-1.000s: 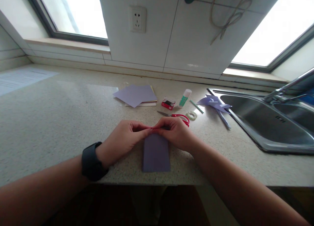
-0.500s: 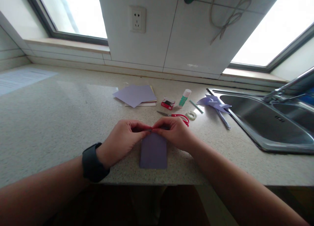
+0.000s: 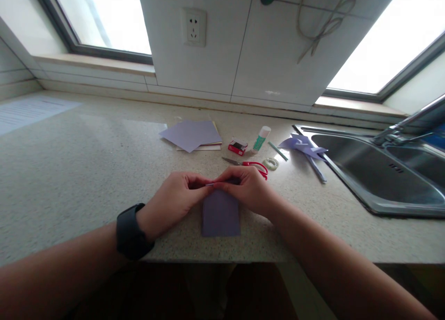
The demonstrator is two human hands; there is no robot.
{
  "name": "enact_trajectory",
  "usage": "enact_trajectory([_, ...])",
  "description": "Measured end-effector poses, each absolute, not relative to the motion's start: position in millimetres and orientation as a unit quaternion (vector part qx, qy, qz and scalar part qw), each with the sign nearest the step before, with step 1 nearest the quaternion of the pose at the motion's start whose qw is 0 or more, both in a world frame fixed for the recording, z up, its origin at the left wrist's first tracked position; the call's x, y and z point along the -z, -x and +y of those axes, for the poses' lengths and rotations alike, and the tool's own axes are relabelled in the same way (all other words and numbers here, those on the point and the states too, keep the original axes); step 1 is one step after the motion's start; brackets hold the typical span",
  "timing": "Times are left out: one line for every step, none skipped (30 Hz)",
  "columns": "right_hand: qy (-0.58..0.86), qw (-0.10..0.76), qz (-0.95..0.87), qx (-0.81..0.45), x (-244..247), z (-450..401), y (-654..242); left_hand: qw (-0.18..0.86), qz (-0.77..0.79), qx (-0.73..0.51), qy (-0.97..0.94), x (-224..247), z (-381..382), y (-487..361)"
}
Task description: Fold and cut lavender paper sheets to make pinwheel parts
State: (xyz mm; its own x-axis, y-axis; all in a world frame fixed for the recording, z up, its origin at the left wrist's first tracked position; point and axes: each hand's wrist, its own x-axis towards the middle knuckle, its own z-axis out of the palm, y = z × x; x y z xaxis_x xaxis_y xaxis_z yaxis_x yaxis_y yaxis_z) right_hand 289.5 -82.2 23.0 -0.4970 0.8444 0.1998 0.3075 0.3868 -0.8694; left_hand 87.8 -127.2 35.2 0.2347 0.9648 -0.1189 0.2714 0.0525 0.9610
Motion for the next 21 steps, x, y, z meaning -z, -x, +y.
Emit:
enact_trajectory([0.375, 0.336, -0.762, -0.407, -22.2, -82.2, -289.9, 0.519, 0.515, -0.337, -0.593, -35.1, -126.4, -87.7])
enact_trajectory([0.373, 0.341, -0.759, -0.41, -21.2, -82.2, -290.3, 0.527, 0.514, -0.332, -0.589, -34.7, -125.6, -87.4])
enact_trajectory([0.372, 0.344, -0.756, -0.414, -20.1, -82.2, -290.7, 0.532, 0.515, -0.328, -0.586, -34.2, -124.7, -86.9])
enact_trajectory([0.371, 0.348, -0.753, -0.418, -19.2, -82.1, -291.0, 0.534, 0.517, -0.323, -0.585, -33.7, -124.0, -86.4])
enact_trajectory([0.369, 0.349, -0.752, -0.42, -18.6, -82.1, -291.3, 0.533, 0.519, -0.321, -0.585, -33.3, -123.5, -85.9])
enact_trajectory([0.369, 0.348, -0.753, -0.42, -18.5, -82.1, -291.4, 0.531, 0.52, -0.322, -0.586, -33.0, -123.2, -85.5])
enact_trajectory([0.368, 0.345, -0.756, -0.417, -18.9, -82.2, -291.4, 0.528, 0.52, -0.323, -0.589, -33.0, -123.2, -85.1])
enact_trajectory([0.369, 0.34, -0.76, -0.412, -19.8, -82.3, -291.3, 0.524, 0.518, -0.326, -0.592, -33.1, -123.4, -84.9])
enact_trajectory([0.372, 0.333, -0.766, -0.406, -21.0, -82.4, -291.2, 0.519, 0.518, -0.33, -0.595, -33.3, -123.8, -84.9])
enact_trajectory([0.374, 0.323, -0.772, -0.4, -22.4, -82.6, -291.0, 0.512, 0.518, -0.335, -0.598, -33.7, -124.4, -85.0])
enact_trajectory([0.377, 0.312, -0.777, -0.395, -23.7, -82.8, -290.8, 0.504, 0.519, -0.339, -0.601, -34.1, -125.0, -85.3])
enact_trajectory([0.38, 0.304, -0.78, -0.393, -24.7, -82.9, -290.7, 0.498, 0.519, -0.343, -0.604, -34.5, -125.6, -85.6])
enact_trajectory([0.383, 0.299, -0.781, -0.393, -25.3, -83.1, -290.5, 0.493, 0.521, -0.346, -0.605, -34.9, -126.1, -86.0])
enact_trajectory([0.386, 0.297, -0.779, -0.395, -25.4, -83.2, -290.5, 0.491, 0.522, -0.348, -0.604, -35.2, -126.4, -86.4])
enact_trajectory([0.388, 0.3, -0.776, -0.397, -25.0, -83.3, -290.4, 0.493, 0.522, -0.347, -0.603, -35.4, -126.5, -86.7])
enact_trajectory([0.389, 0.305, -0.772, -0.4, -24.1, -83.2, -290.5, 0.498, 0.521, -0.345, -0.602, -35.5, -126.4, -86.8])
enact_trajectory([0.389, 0.311, -0.768, -0.402, -23.0, -83.2, -290.5, 0.504, 0.52, -0.342, -0.599, -35.6, -126.0, -86.8])
enact_trajectory([0.387, 0.319, -0.765, -0.404, -21.9, -83.0, -290.7, 0.51, 0.517, -0.338, -0.599, -35.7, -125.6, -86.6])
enact_trajectory([0.383, 0.326, -0.763, -0.405, -20.9, -82.8, -290.9, 0.514, 0.513, -0.332, -0.602, -35.8, -125.0, -86.3])
enact_trajectory([0.379, 0.332, -0.762, -0.407, -20.2, -82.6, -291.1, 0.515, 0.51, -0.327, -0.607, -35.9, -124.4, -85.9])
enact_trajectory([0.377, 0.336, -0.761, -0.407, -19.9, -82.4, -291.3, 0.515, 0.507, -0.323, -0.611, -35.9, -124.0, -85.6])
